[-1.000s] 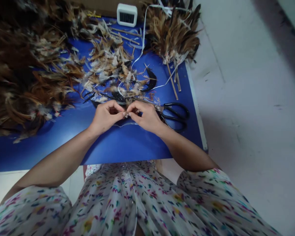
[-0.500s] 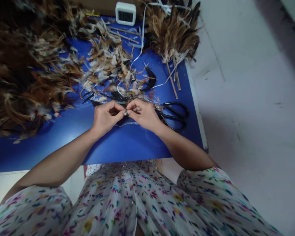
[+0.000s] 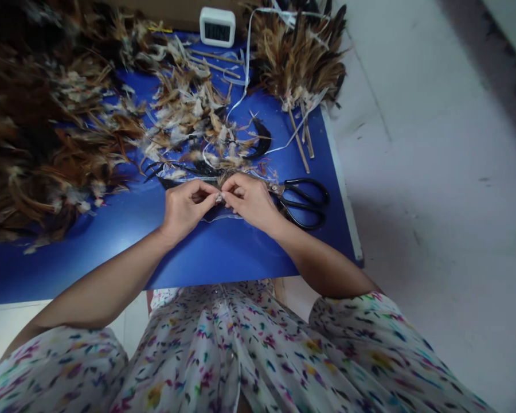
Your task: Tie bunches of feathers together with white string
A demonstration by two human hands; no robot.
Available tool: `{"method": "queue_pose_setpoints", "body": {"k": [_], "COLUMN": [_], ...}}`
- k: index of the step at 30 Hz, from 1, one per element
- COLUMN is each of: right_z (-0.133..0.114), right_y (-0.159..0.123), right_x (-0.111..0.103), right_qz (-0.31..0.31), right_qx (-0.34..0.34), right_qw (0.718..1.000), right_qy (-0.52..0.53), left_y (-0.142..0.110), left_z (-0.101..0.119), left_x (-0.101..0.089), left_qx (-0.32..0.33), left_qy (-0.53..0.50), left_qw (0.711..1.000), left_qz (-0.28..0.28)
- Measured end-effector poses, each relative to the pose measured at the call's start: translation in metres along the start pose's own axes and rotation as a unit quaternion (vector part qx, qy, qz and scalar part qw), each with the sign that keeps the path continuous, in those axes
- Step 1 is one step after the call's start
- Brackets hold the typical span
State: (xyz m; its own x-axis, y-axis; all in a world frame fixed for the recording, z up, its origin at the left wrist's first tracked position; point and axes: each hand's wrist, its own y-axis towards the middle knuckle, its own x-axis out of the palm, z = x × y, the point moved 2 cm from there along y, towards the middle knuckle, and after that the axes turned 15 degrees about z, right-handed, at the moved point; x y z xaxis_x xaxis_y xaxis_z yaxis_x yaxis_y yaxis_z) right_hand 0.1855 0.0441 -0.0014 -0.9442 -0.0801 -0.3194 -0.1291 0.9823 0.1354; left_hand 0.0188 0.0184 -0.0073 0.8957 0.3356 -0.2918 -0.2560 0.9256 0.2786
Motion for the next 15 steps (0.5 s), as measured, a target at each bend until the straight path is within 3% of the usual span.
{"method": "queue_pose_setpoints", "body": {"k": [11, 15], "right_z": [0.0004, -0.0011], "right_y": [-0.0014, -0.0012], "right_x": [0.0001, -0.0009], "right_qz": [-0.022, -0.032], "right_qx": [0.054, 0.043], "right_qw": [0.998, 0.998], "right_qy": [0.024, 0.019], "left_y": [0.0, 0.001], "left_z": [0.0027, 0.0037], "left_x": [0.0008, 0.0014], "left_qx": [0.045, 0.053], "left_qy": [0.007, 0.013], "left_qw": [0.999, 0.998], "left_qz": [-0.002, -0.005]}}
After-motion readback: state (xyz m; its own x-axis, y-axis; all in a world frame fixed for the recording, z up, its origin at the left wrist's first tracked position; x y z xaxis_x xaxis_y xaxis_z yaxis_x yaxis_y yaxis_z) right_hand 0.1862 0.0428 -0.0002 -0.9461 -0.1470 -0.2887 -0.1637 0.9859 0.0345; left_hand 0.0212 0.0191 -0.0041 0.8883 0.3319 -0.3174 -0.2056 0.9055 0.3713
